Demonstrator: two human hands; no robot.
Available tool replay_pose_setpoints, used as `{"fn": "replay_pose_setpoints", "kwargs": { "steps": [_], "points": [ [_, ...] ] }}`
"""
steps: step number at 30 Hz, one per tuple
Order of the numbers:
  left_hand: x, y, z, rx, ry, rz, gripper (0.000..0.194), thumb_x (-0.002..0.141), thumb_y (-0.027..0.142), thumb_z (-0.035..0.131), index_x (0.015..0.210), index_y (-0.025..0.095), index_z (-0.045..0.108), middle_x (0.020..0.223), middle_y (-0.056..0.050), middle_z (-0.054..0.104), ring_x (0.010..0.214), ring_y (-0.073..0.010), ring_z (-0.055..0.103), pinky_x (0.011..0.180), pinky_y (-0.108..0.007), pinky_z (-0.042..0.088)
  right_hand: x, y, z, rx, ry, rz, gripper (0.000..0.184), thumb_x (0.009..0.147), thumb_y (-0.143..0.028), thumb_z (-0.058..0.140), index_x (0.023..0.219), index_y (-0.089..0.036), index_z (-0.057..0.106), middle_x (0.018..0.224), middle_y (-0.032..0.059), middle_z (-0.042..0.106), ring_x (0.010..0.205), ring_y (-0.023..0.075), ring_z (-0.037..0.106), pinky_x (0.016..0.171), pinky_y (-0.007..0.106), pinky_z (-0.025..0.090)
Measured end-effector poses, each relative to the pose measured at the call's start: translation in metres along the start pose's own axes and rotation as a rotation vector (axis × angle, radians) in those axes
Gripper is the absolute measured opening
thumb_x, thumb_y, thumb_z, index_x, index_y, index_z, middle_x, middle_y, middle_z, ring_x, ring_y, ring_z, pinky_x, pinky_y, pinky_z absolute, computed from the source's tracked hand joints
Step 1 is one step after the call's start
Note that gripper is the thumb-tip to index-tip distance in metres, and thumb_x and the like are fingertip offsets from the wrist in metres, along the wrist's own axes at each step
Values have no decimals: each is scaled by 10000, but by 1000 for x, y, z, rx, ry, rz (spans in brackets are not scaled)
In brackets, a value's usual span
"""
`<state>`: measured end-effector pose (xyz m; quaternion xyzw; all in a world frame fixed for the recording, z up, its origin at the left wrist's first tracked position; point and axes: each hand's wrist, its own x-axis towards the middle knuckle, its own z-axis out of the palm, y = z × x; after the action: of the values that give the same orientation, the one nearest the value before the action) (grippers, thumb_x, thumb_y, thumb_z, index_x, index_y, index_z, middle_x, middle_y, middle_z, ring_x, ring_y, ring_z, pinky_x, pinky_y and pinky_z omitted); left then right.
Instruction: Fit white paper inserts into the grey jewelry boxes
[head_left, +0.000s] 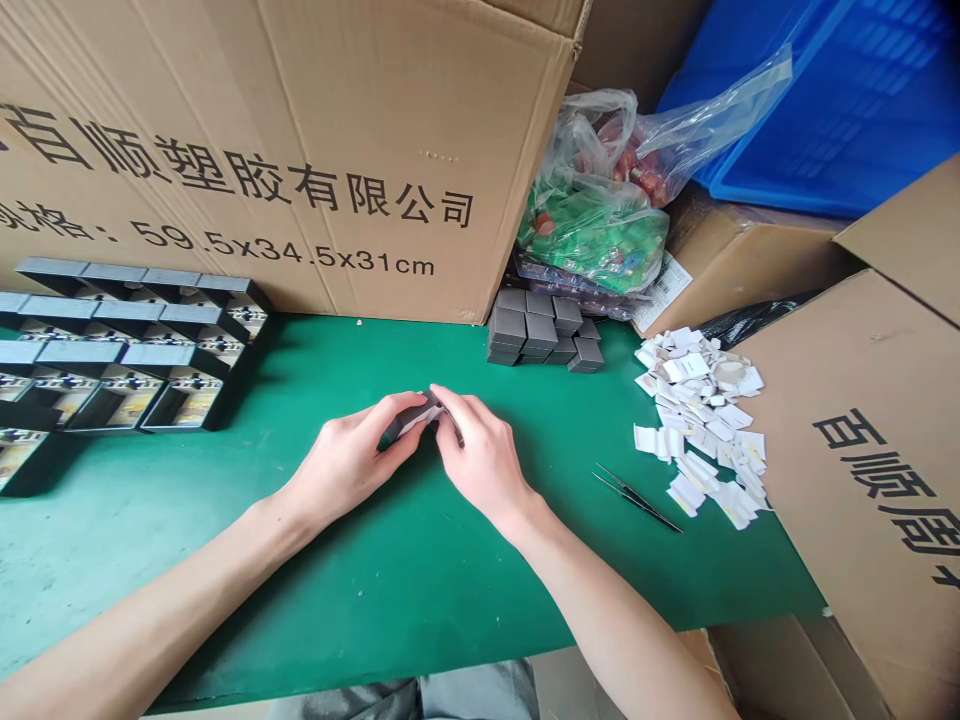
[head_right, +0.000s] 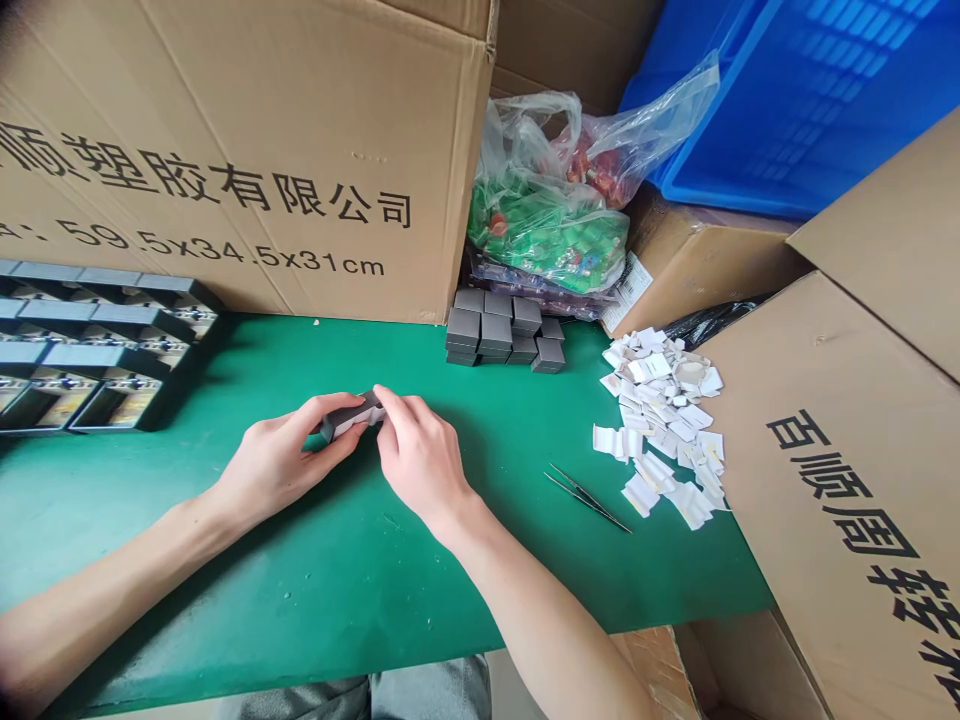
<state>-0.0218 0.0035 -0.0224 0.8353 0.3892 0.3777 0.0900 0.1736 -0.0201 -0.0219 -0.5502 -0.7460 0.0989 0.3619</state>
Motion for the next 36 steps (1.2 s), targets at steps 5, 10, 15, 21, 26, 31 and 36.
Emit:
{"fn": "replay_pose_setpoints", "kwargs": {
  "steps": [5, 10, 15, 21, 26, 31, 36],
  "points": [
    [-2, -1, 0, 52, -21, 71, 234, 1072, 281, 585, 1292, 232, 649, 1237, -38, 807, 916, -144, 812, 827, -174, 617, 0, -2, 2, -44, 25, 11, 370, 1032, -158, 455, 1318, -190, 687, 1144, 88, 793, 973, 239, 788, 819, 314, 640],
    [-1, 0, 1, 50, -7, 48, 201, 1073, 276, 584, 1253, 230, 662, 1217, -30, 815, 890, -142, 815, 765, -163, 620, 0, -2, 1, -55, 18, 19, 397, 1030, -129, 427, 1329, -197, 680, 1159, 89, 791, 990, 225, 784, 863, 313, 641],
    [0, -2, 1, 32, 24, 80, 216, 1049, 269, 643, 1258, 219, 662, 1214, -42, 815, 873, -139, 813, 794, -167, 629, 1, -2, 2, -121, 22, -19, 422, 1042, -155, 423, 1390, -164, 662, 1142, 102, 798, 943, 217, 788, 798, 290, 637],
    [1, -1, -1, 64, 50, 200, 249, 1044, 211, 636, 1291, 217, 666, 1308, -69, 778, 1075, -193, 799, 998, -247, 616, 2, -4, 1, -216, 18, -11, 384, 1019, -135, 483, 1330, -174, 705, 1051, 85, 802, 846, 197, 776, 741, 259, 601],
    [6, 4, -2, 84, 67, 190, 222, 1039, 215, 615, 1248, 206, 689, 1258, -71, 798, 980, -186, 814, 892, -227, 629, 4, -4, -1, -175, 12, 9, 357, 1020, -128, 483, 1282, -184, 718, 1018, 77, 787, 842, 197, 764, 764, 266, 593],
    [38, 19, 6, 15, -81, 8, 213, 1065, 352, 565, 1169, 221, 698, 1072, -43, 818, 788, -150, 767, 678, -209, 574, 10, 10, -5, -74, 112, 81, 397, 1011, -130, 426, 1290, -188, 701, 1161, 101, 775, 1006, 223, 765, 893, 302, 620],
    [48, 16, 25, -49, -81, -37, 297, 1082, 438, 520, 1196, 224, 690, 1137, -60, 813, 785, -150, 760, 691, -218, 574, 16, 23, -7, -91, 135, 125, 388, 1022, -145, 412, 1324, -165, 654, 1214, 133, 761, 1101, 250, 751, 977, 354, 616]
  ]
}}
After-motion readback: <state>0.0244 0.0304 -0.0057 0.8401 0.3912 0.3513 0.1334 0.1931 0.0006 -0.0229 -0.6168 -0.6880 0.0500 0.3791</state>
